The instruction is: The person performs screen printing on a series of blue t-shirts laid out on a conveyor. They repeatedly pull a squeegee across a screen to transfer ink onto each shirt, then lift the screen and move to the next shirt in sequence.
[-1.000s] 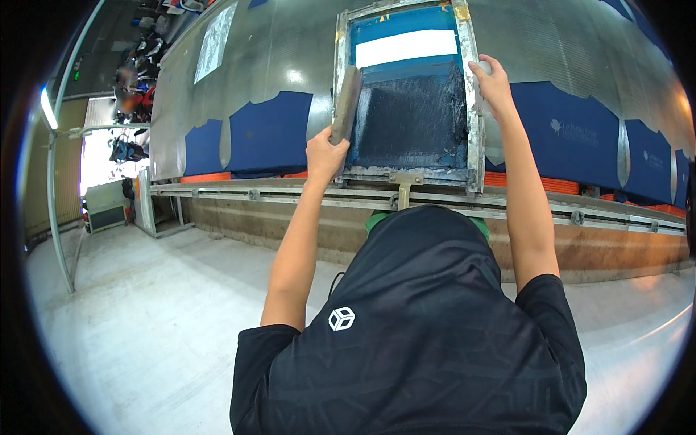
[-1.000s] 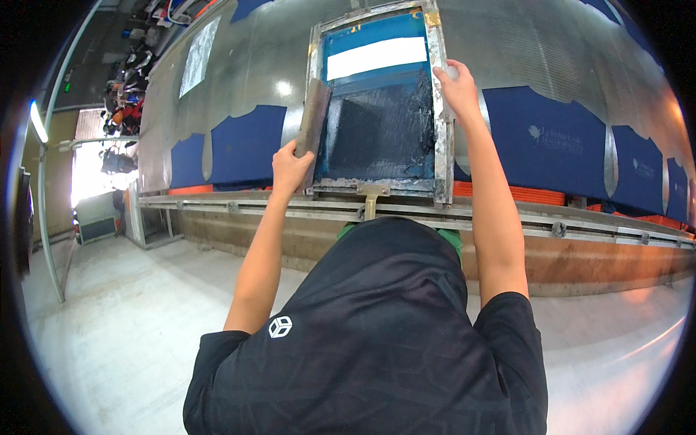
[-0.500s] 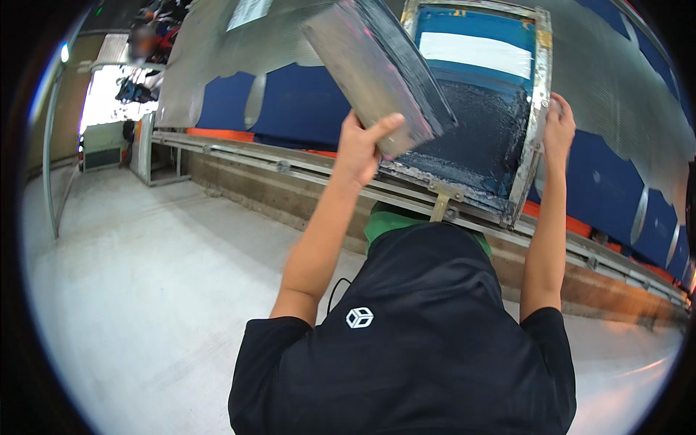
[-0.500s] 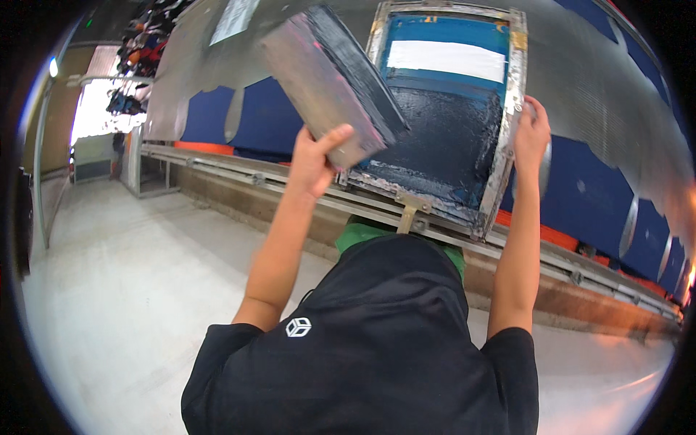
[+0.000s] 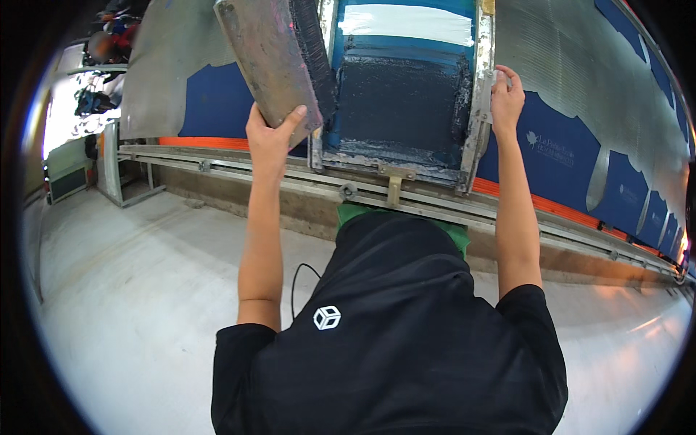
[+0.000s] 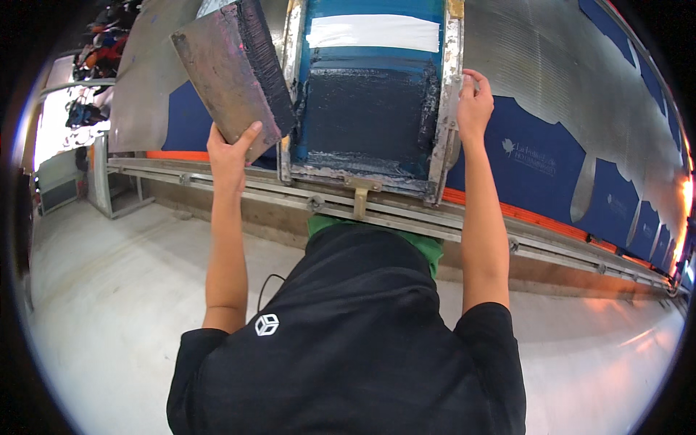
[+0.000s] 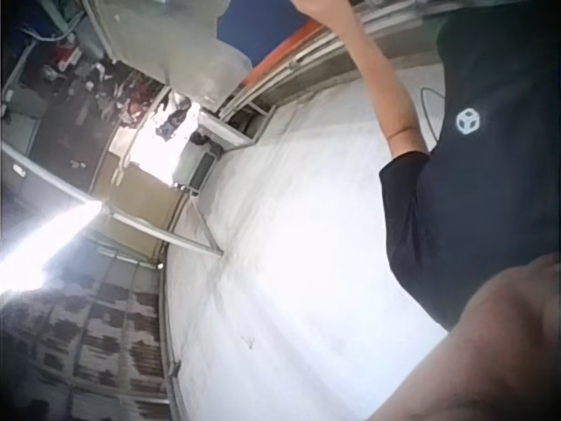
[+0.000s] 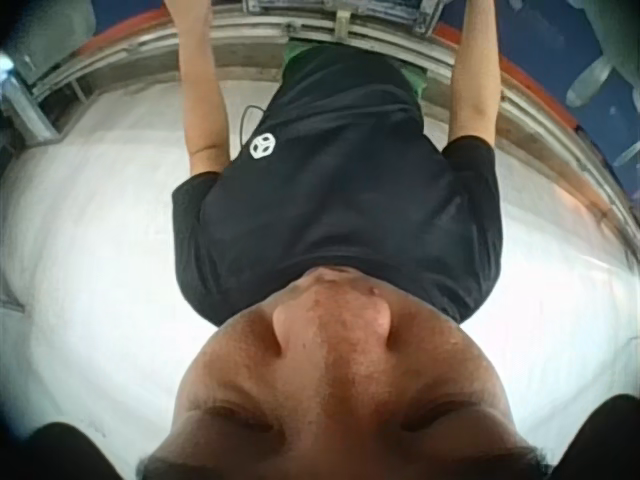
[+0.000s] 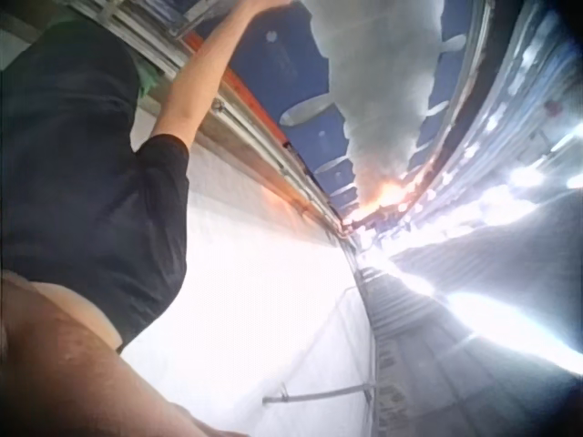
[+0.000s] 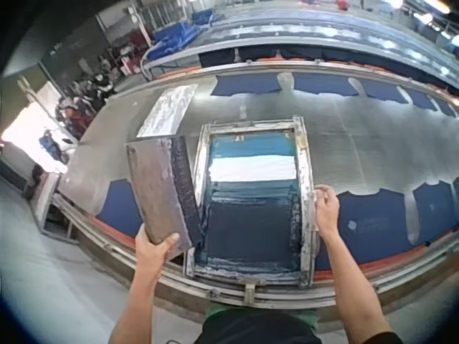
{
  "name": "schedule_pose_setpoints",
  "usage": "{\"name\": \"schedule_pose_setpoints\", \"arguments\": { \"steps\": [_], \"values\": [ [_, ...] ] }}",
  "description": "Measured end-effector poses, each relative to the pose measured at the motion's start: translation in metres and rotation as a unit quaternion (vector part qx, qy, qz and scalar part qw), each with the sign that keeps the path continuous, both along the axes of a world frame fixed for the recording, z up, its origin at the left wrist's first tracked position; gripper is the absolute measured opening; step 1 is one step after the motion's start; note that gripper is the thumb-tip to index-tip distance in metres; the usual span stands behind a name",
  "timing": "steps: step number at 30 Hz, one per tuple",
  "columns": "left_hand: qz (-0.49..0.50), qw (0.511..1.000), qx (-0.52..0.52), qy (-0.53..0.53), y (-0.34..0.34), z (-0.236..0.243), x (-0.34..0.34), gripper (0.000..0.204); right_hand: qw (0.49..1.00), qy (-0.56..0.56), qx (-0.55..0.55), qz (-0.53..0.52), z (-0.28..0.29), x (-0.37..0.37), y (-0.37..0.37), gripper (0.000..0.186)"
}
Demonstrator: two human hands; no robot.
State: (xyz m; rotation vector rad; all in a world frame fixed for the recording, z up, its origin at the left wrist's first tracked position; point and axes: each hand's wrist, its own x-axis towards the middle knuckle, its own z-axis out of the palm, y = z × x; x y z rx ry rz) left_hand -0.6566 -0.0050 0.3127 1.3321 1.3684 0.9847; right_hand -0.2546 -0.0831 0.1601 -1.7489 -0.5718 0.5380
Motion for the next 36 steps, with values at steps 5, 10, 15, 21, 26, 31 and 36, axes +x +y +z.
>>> {"name": "schedule_pose_setpoints", "arguments": {
  "steps": [5, 10, 15, 21, 26, 31, 36],
  "values": [
    [-0.026, 0.999, -0.043, -0.007, 0.023, -0.003, -0.017, 0.043, 0.999, -0.031, -0.018, -0.013, -0.002, -0.004, 0.004, 0.022],
    [-0.08, 0.989, 0.032, 0.124, 0.042, -0.011, -0.032, 0.036, 0.993, -0.084, -0.079, -0.032, 0.001, -0.014, 0.008, 0.022],
    [-0.185, 0.931, 0.186, 0.255, 0.077, -0.03, -0.015, 0.032, 0.99, -0.081, -0.108, -0.037, -0.006, -0.024, 0.013, 0.023],
    [-0.364, 0.823, 0.177, 0.399, 0.152, -0.059, 0.041, 0.031, 0.939, -0.254, -0.229, 0.031, 0.021, -0.028, 0.014, 0.027],
    [-0.443, 0.789, 0.152, 0.398, 0.203, -0.067, 0.075, 0.041, 0.878, -0.432, -0.053, 0.199, 0.094, -0.04, 0.054, 0.043],
    [-0.471, 0.773, 0.143, 0.4, 0.22, -0.066, 0.093, 0.041, 0.832, -0.358, -0.237, 0.352, 0.112, -0.042, 0.122, 0.046],
    [-0.423, 0.792, 0.14, 0.417, 0.19, -0.078, 0.077, 0.035, 0.845, -0.345, -0.257, 0.317, 0.07, -0.064, 0.101, 0.035]
  ]
}}
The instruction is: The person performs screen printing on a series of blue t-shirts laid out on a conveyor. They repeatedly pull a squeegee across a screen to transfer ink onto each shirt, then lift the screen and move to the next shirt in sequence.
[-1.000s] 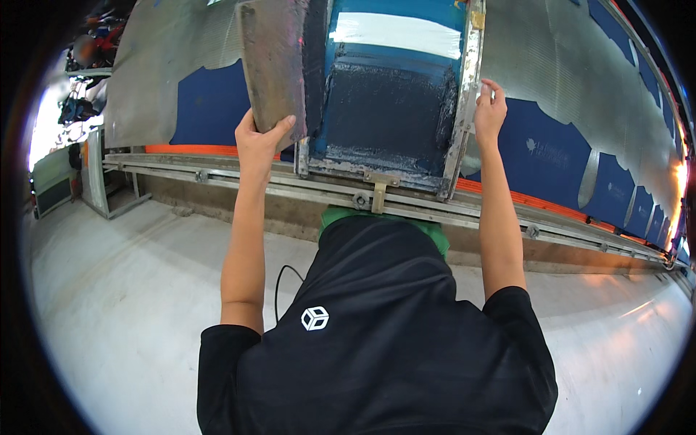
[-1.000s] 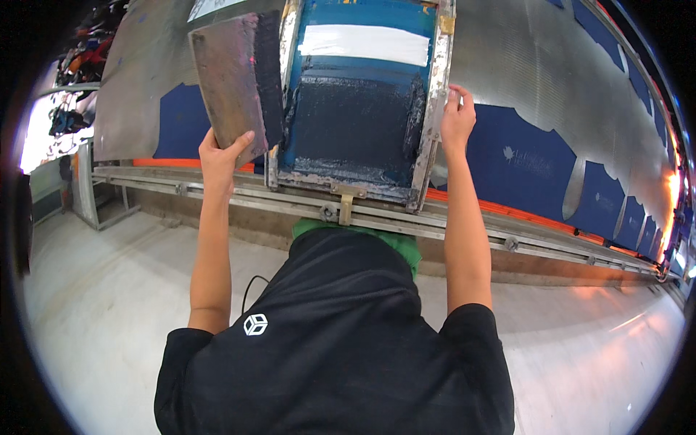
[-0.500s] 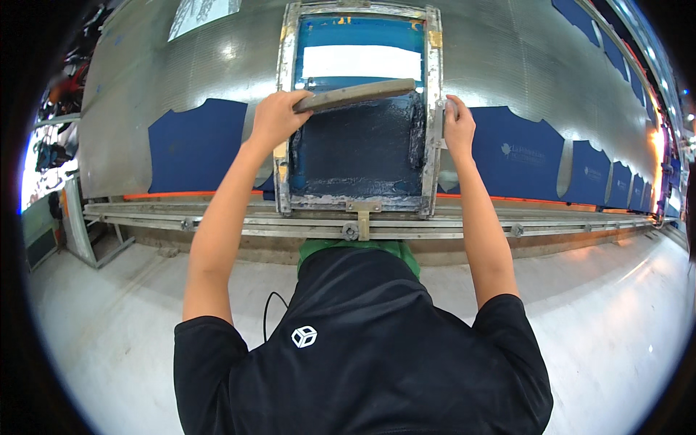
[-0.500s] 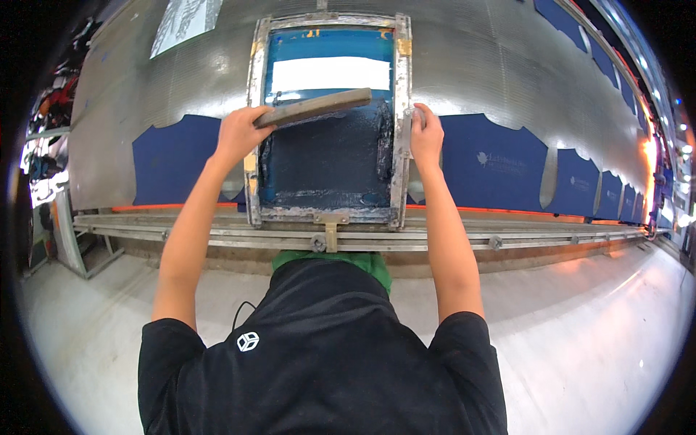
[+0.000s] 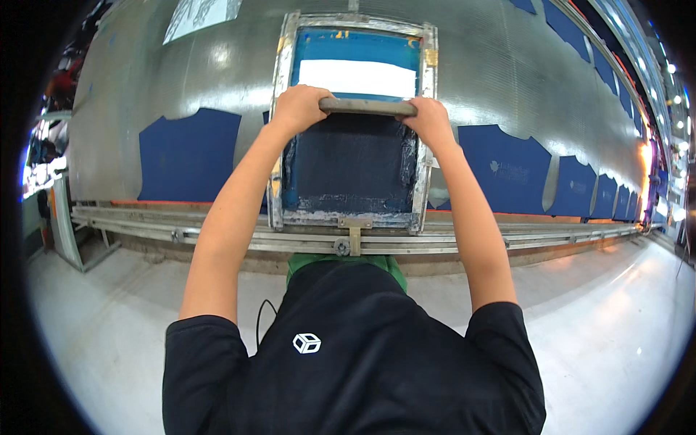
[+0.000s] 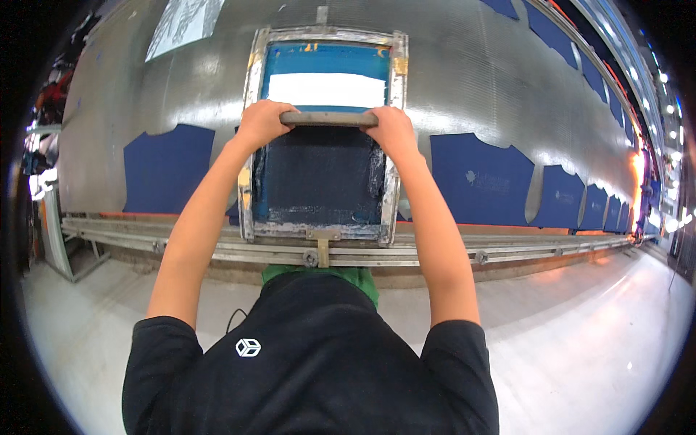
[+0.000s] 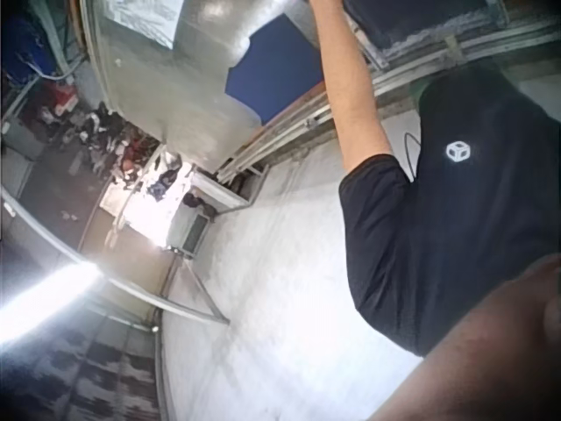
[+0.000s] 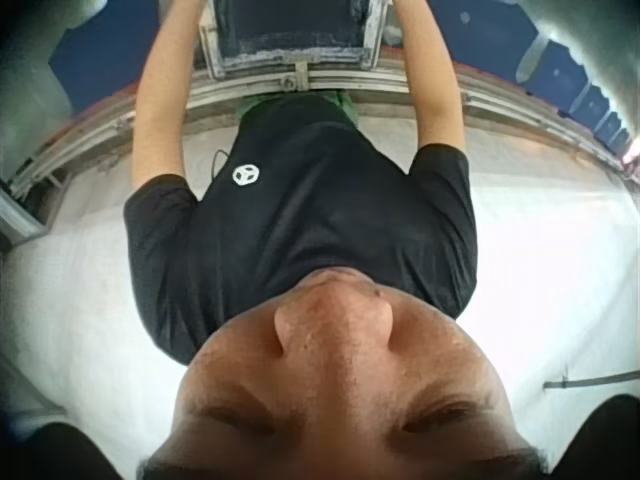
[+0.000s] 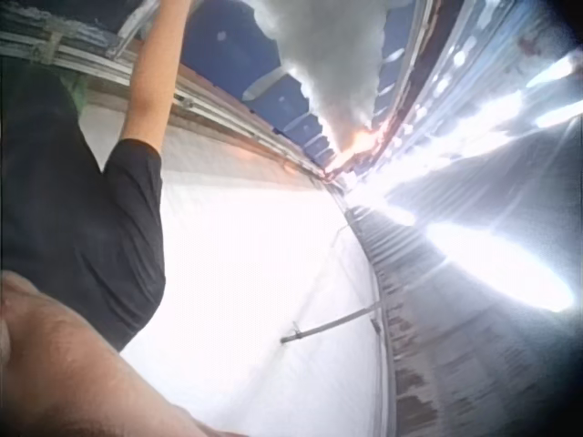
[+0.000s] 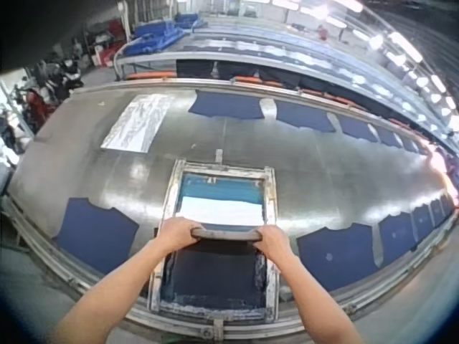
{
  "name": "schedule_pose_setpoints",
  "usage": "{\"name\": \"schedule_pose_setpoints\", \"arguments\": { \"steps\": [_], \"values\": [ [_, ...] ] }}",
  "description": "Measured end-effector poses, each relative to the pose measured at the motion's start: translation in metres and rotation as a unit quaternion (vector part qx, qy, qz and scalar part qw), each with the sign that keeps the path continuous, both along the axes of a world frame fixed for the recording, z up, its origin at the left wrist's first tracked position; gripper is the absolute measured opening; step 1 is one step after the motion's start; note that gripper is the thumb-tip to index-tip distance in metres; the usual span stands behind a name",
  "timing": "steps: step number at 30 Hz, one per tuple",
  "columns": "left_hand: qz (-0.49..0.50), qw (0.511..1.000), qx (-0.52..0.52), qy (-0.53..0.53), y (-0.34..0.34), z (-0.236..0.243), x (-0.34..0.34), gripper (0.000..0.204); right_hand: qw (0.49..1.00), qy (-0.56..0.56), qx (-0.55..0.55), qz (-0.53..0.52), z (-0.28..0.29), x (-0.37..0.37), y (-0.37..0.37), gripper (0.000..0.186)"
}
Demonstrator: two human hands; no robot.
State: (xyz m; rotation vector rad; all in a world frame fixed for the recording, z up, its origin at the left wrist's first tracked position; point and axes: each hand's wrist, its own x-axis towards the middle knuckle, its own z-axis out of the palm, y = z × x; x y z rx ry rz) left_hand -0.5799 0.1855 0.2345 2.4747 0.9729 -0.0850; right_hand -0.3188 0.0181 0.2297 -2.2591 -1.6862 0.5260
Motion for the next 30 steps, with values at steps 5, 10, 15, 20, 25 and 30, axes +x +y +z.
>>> {"name": "schedule_pose_setpoints", "arguments": {
  "steps": [5, 10, 15, 20, 25, 30],
  "values": [
    [-0.001, 0.989, 0.075, -0.125, -0.084, -0.016, -0.067, 0.04, 0.996, 0.03, 0.084, -0.02, -0.012, -0.07, -0.087, 0.05],
    [0.023, 0.991, 0.077, -0.105, -0.17, -0.011, -0.131, 0.049, 0.994, 0.075, 0.079, -0.027, -0.003, -0.136, -0.16, 0.057],
    [0.015, 0.998, 0.024, -0.051, -0.212, 0.023, -0.17, 0.057, 0.993, 0.106, 0.042, 0.003, 0.022, -0.174, -0.195, 0.058],
    [-0.019, 0.998, -0.063, 0.025, -0.141, 0.045, -0.156, 0.042, 0.993, 0.103, -0.005, 0.052, 0.054, -0.137, -0.139, 0.043],
    [-0.039, 0.997, -0.062, 0.025, 0.0, 0.025, -0.069, 0.039, 0.997, 0.018, -0.037, 0.069, 0.039, -0.051, -0.002, 0.035],
    [-0.031, 0.999, -0.03, 0.031, 0.031, 0.006, -0.049, 0.034, 1.0, 0.018, 0.009, 0.007, 0.014, -0.042, 0.017, 0.035]
  ]
}}
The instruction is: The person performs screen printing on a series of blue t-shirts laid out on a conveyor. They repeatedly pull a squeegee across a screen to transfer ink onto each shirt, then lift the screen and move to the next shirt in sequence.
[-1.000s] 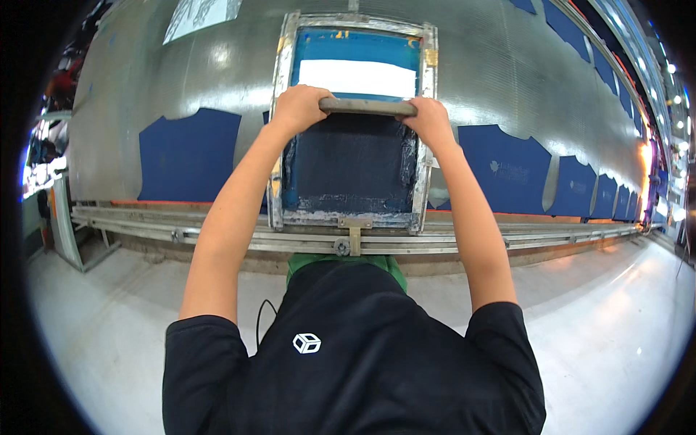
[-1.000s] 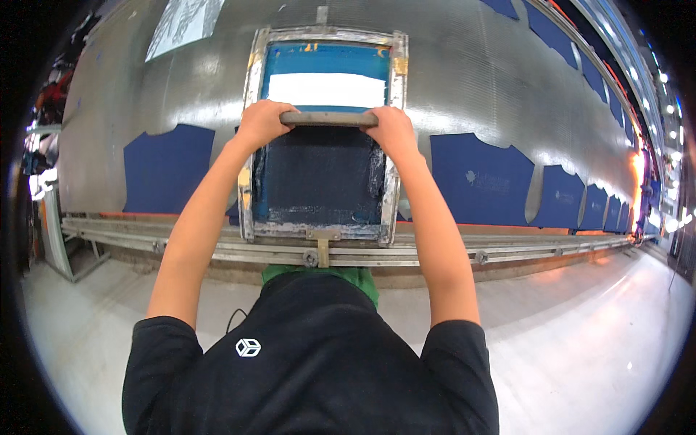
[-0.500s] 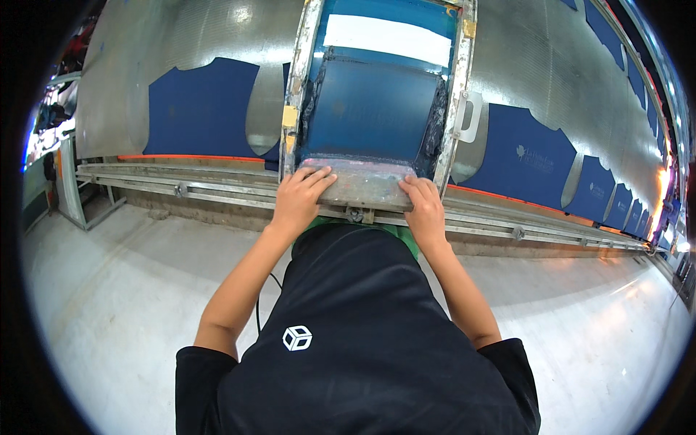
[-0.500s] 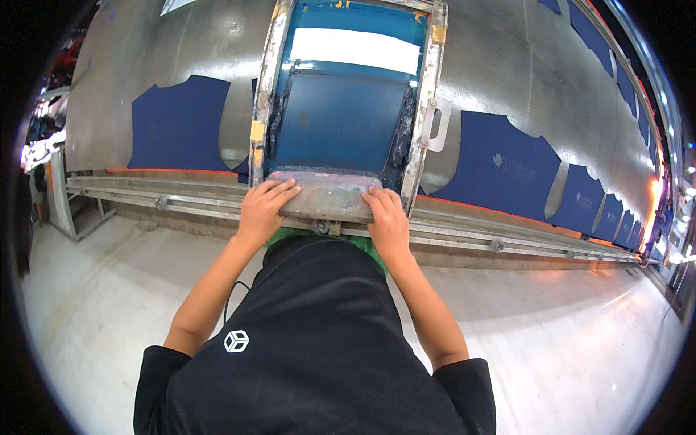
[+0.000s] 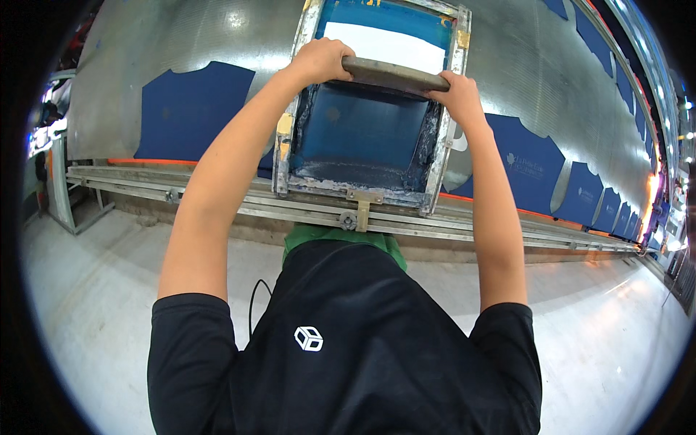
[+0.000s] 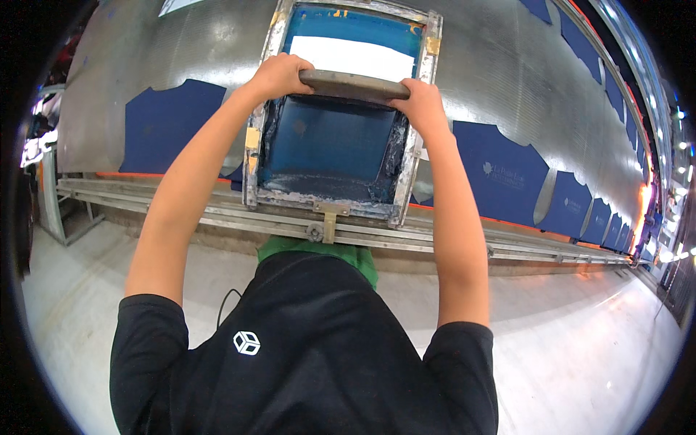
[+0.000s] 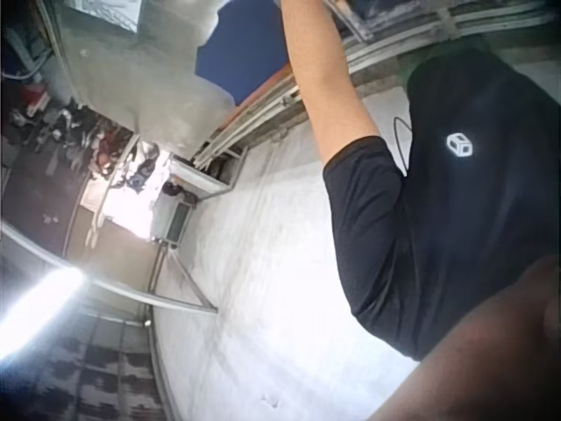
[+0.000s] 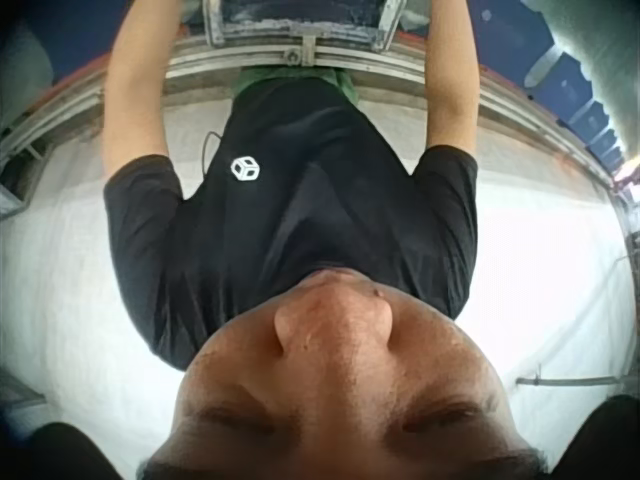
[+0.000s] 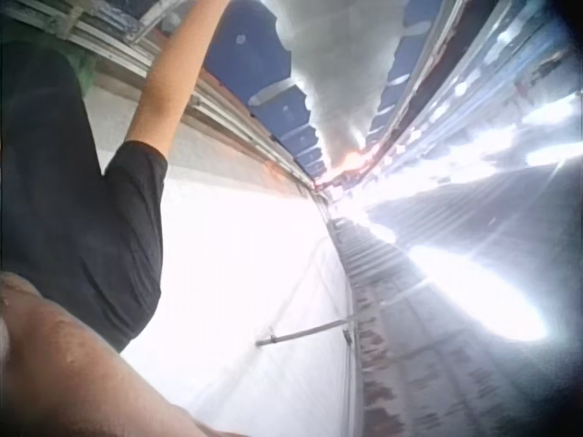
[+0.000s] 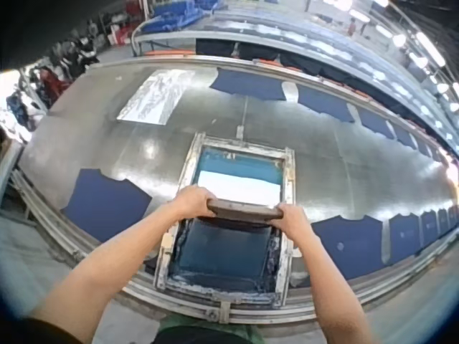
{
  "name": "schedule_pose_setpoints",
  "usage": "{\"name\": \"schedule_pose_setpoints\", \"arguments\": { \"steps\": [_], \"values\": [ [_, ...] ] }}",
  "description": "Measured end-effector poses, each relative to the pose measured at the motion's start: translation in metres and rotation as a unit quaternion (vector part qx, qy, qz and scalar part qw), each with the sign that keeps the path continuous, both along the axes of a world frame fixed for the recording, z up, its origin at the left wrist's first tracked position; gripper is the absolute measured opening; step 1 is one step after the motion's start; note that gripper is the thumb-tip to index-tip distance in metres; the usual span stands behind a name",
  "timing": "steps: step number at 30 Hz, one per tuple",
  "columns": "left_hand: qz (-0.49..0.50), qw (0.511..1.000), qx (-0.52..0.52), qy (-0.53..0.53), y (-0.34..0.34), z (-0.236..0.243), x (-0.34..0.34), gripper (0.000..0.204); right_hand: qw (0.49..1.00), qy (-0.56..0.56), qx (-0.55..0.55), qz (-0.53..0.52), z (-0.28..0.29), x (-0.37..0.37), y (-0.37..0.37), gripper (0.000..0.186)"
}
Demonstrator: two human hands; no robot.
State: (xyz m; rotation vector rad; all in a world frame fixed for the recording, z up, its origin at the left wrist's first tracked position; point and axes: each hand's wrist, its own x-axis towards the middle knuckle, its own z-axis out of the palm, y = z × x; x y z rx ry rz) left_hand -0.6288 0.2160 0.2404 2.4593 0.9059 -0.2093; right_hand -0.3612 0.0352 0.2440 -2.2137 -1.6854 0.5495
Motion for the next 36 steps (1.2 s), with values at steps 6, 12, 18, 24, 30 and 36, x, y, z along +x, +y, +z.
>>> {"name": "schedule_pose_setpoints", "arguments": {
  "steps": [6, 12, 18, 24, 30, 36],
  "values": [
    [-0.001, 0.995, 0.04, -0.086, -0.114, -0.001, -0.086, 0.04, 0.998, 0.038, 0.047, -0.005, 0.0, -0.089, -0.11, 0.04],
    [0.008, 0.999, -0.042, -0.022, -0.094, 0.004, -0.091, 0.032, 0.996, 0.085, 0.017, 0.004, 0.015, -0.086, -0.091, 0.027],
    [0.011, 0.999, 0.025, -0.045, 0.017, 0.01, -0.022, 0.034, 1.0, 0.013, 0.026, -0.005, 0.013, -0.026, 0.017, 0.033],
    [0.011, 0.998, 0.024, -0.056, -0.048, -0.011, -0.074, 0.035, 0.998, 0.023, 0.044, -0.025, -0.005, -0.077, -0.049, 0.032],
    [-0.007, 0.995, 0.036, -0.097, -0.166, 0.002, -0.164, 0.049, 0.993, 0.082, 0.077, -0.02, 0.004, -0.168, -0.16, 0.047],
    [-0.06, 0.982, 0.131, -0.119, -0.153, 0.016, -0.156, 0.034, 0.989, 0.074, 0.114, 0.055, 0.017, -0.165, -0.133, 0.05]
  ]
}}
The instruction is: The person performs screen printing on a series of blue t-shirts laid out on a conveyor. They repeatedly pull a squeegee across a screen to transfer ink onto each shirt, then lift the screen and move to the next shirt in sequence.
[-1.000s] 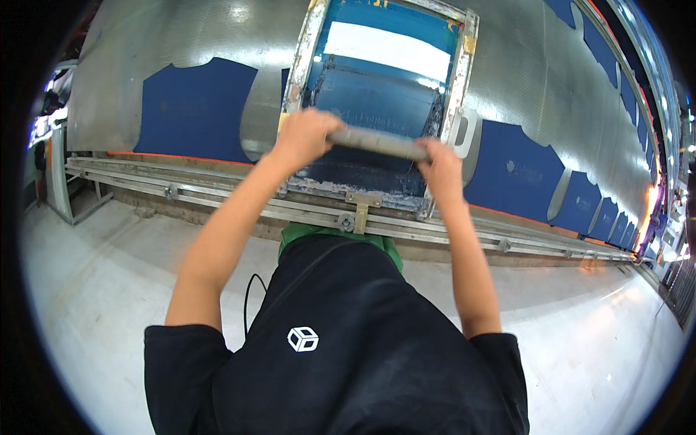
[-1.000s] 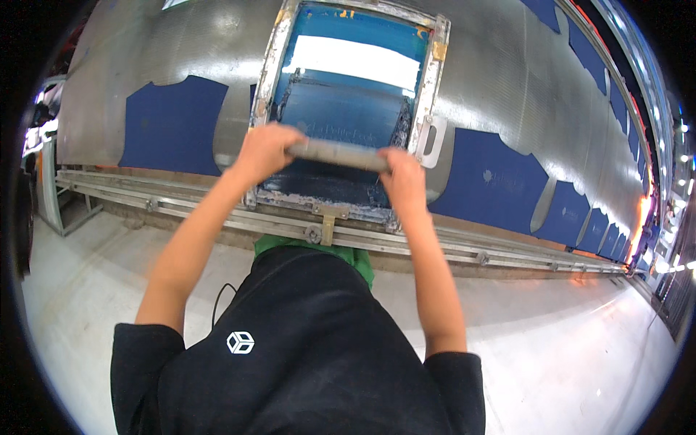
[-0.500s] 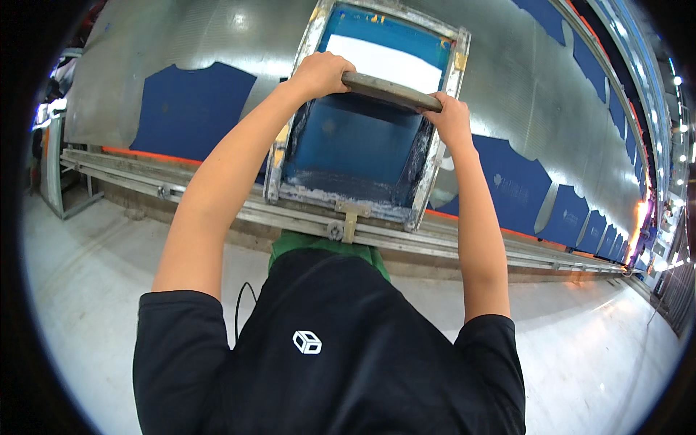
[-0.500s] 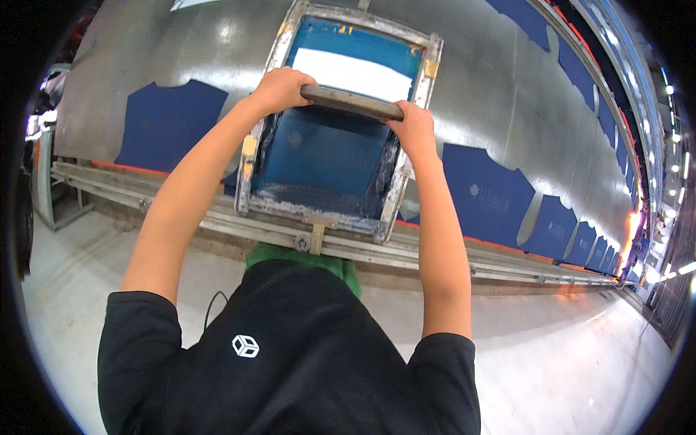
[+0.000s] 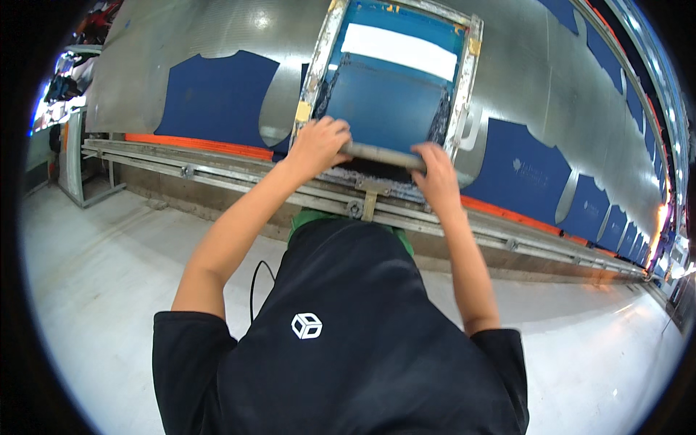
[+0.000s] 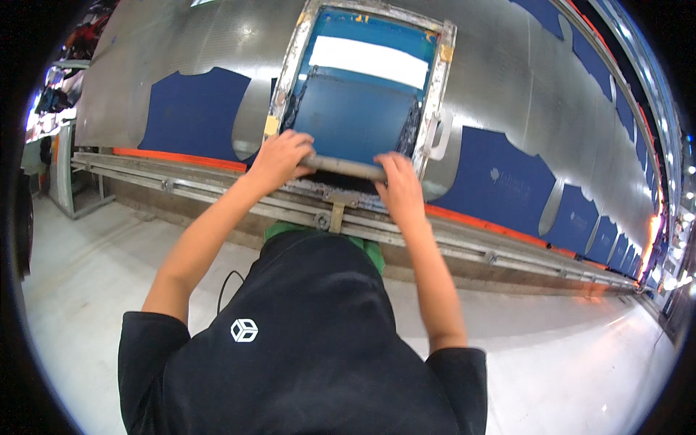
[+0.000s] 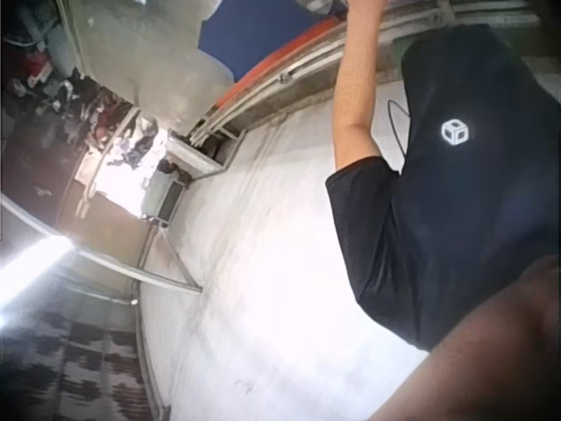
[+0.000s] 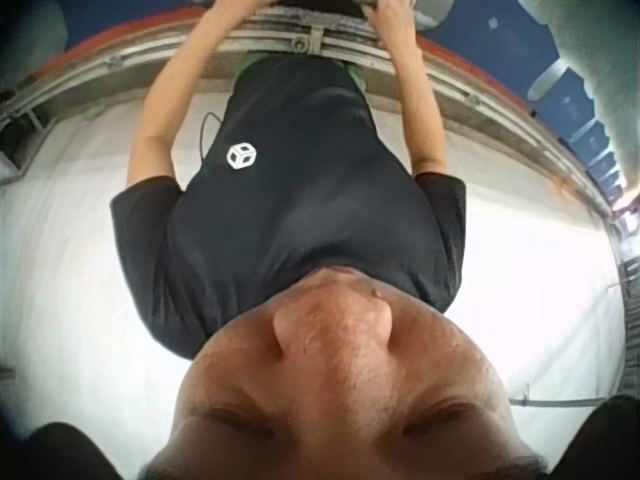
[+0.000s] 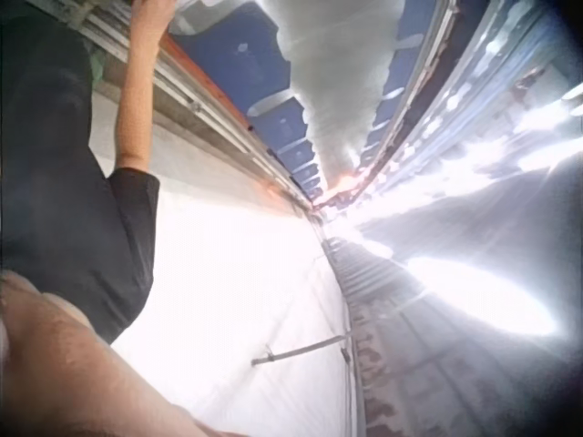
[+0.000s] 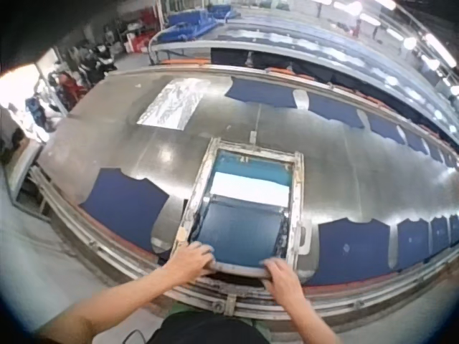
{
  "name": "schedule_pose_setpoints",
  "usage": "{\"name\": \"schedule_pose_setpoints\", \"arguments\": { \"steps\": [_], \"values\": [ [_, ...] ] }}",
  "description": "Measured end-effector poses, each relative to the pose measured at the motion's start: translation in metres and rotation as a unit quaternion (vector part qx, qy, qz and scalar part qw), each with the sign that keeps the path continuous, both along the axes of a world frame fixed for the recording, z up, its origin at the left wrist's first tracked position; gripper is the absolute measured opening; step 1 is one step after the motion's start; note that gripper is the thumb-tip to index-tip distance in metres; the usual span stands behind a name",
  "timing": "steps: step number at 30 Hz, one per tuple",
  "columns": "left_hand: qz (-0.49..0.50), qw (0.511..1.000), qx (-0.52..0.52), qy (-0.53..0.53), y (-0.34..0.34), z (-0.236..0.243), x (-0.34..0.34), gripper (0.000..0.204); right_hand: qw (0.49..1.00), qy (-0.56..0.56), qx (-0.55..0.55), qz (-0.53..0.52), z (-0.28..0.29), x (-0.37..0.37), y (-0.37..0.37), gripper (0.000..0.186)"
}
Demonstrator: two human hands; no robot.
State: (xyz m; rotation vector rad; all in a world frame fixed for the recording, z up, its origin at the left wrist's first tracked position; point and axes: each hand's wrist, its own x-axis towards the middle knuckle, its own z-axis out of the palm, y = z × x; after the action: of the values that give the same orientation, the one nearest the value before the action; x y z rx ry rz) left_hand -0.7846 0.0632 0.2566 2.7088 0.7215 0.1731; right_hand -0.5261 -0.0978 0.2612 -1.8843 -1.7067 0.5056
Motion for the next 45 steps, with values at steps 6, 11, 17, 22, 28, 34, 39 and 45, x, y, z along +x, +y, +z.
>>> {"name": "schedule_pose_setpoints", "arguments": {
  "steps": [6, 11, 17, 22, 28, 34, 39, 45],
  "values": [
    [0.028, 0.995, -0.032, 0.095, 0.017, -0.023, 0.034, 0.059, 0.989, -0.093, -0.113, 0.029, -0.018, 0.005, 0.042, 0.049],
    [-0.008, 0.964, -0.196, 0.18, 0.064, -0.041, 0.046, 0.078, 0.956, -0.074, -0.283, 0.026, -0.028, 0.01, 0.076, 0.075],
    [0.023, 0.968, -0.217, 0.125, 0.108, -0.006, 0.046, 0.072, 0.978, 0.189, -0.064, -0.06, -0.017, 0.047, 0.098, 0.049],
    [0.057, 0.998, 0.007, 0.032, 0.144, 0.021, 0.06, 0.062, 0.937, 0.079, 0.102, -0.324, -0.043, 0.105, 0.084, 0.034],
    [-0.007, 0.993, -0.116, 0.026, 0.167, 0.004, 0.055, 0.047, 0.931, 0.143, -0.008, -0.337, -0.114, 0.098, 0.086, 0.031],
    [0.038, 0.988, -0.15, -0.021, 0.083, -0.008, -0.005, 0.058, 0.912, 0.168, 0.091, -0.362, -0.104, 0.1, 0.102, 0.021],
    [0.007, 0.993, -0.093, -0.075, -0.028, -0.014, -0.088, 0.059, 0.889, 0.207, 0.096, -0.398, -0.052, 0.075, 0.107, 0.024],
    [0.063, 0.988, -0.12, -0.068, -0.038, -0.001, -0.15, 0.065, 0.871, 0.335, 0.111, -0.342, -0.044, 0.022, 0.122, 0.021]
  ]
}}
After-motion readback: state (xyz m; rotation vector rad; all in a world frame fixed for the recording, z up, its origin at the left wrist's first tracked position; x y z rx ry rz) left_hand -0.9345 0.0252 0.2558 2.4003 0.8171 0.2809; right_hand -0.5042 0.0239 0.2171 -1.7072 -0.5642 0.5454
